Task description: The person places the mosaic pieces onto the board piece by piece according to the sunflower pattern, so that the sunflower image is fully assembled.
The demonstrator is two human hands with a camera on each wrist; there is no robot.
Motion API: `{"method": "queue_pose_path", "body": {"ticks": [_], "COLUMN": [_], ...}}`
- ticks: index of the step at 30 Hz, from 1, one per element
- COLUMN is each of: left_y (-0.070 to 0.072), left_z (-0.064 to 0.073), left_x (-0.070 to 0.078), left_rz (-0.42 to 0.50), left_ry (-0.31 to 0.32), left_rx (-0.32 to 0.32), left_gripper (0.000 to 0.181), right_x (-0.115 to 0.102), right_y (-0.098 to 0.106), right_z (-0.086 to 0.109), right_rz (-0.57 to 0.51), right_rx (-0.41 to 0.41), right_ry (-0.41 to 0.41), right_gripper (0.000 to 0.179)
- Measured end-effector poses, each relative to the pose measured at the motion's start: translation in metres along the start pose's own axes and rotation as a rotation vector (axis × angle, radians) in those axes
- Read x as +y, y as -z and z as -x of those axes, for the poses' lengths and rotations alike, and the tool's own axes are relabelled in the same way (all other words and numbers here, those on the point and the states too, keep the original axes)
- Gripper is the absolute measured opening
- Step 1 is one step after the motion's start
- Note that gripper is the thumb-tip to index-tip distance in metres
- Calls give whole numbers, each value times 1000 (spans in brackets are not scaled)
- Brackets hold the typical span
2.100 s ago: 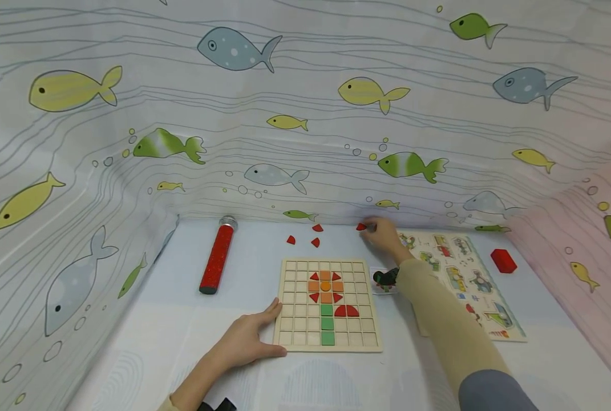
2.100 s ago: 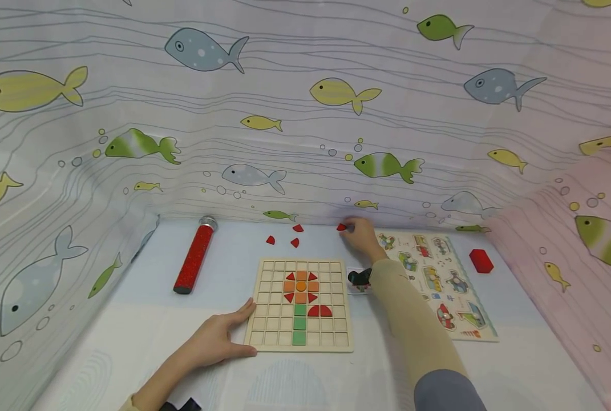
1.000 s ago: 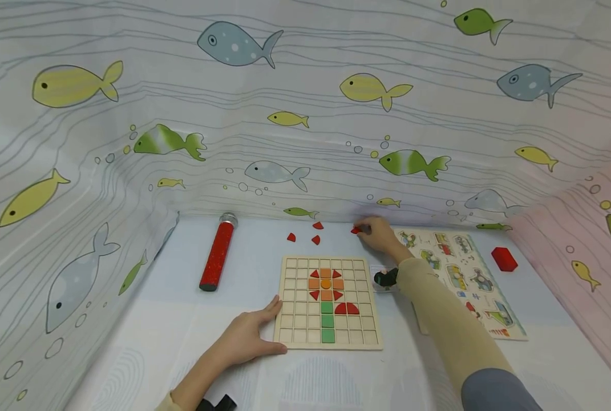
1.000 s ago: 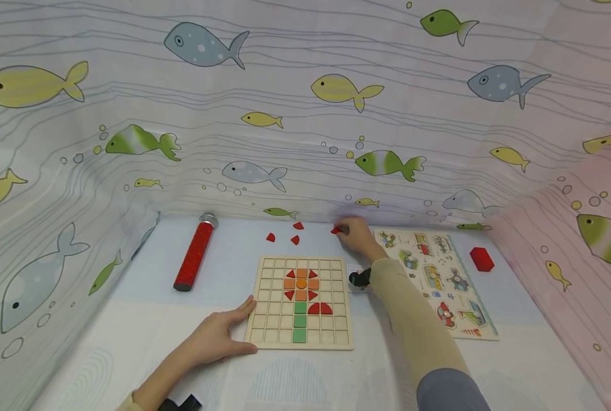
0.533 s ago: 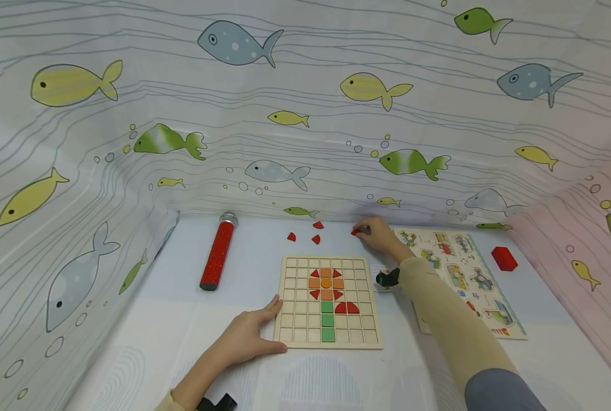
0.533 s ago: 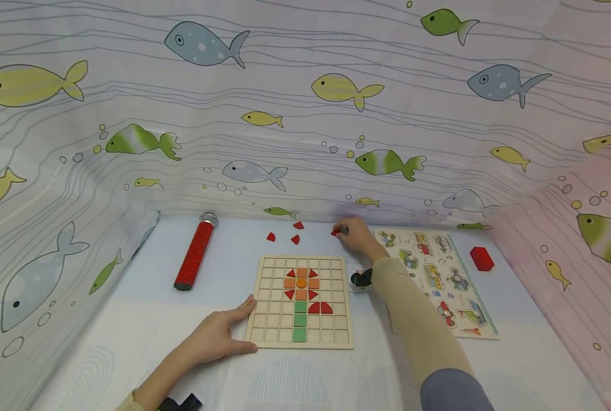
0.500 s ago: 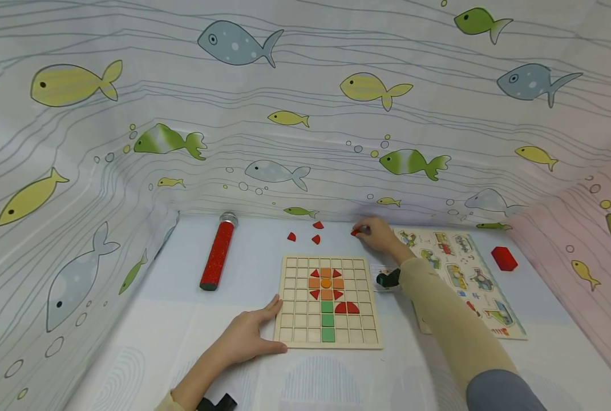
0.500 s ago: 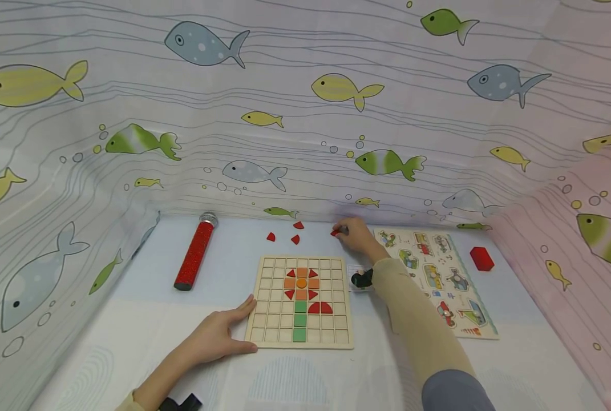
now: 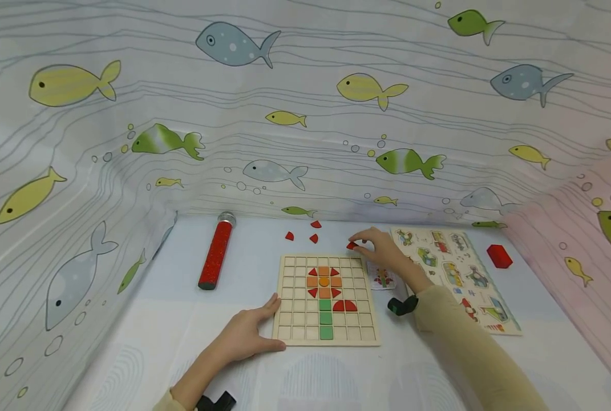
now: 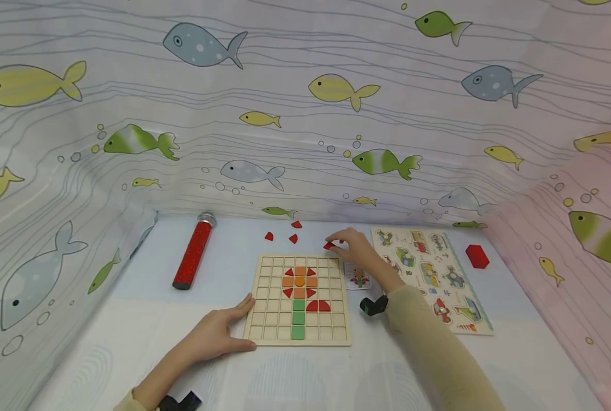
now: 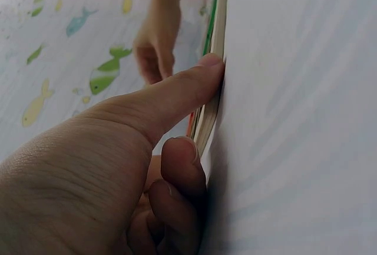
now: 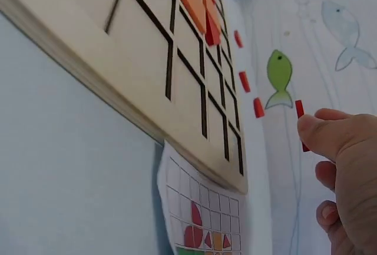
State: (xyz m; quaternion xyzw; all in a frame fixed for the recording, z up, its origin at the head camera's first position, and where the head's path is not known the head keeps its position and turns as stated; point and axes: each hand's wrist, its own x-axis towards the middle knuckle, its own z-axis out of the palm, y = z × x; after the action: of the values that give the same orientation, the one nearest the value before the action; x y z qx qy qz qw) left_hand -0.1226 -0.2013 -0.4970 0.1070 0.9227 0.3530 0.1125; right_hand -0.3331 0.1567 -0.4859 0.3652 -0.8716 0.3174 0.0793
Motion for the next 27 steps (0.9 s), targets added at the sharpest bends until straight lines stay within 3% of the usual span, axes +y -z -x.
{"method": "queue_pose_path", "body": {"ticks": [7, 12, 15, 20, 27], "left_y": [-1, -1, -1, 0, 0], "left_z": [-1, -1, -1, -1, 0], "left_x": [-1, 0, 0, 0, 2], "left_rz": [2, 2, 7, 2, 10], "left_ry": [4, 3, 4, -3, 8], "left_rx": [7, 11, 9, 6, -1], "left_gripper": [101, 99, 100, 101, 101], "right_x": [-35, -63, -75, -86, -89], "right_y": [-9, -20, -25, -33, -40], "right_z": [45, 77, 92, 105, 106], "right_rz": [-47, -106, -131, -183, -219], "right_rx": [47, -28, -63, -90, -61], "right_ry": [128, 187, 171, 153, 251], "right_gripper": [29, 28, 28, 29, 33]}}
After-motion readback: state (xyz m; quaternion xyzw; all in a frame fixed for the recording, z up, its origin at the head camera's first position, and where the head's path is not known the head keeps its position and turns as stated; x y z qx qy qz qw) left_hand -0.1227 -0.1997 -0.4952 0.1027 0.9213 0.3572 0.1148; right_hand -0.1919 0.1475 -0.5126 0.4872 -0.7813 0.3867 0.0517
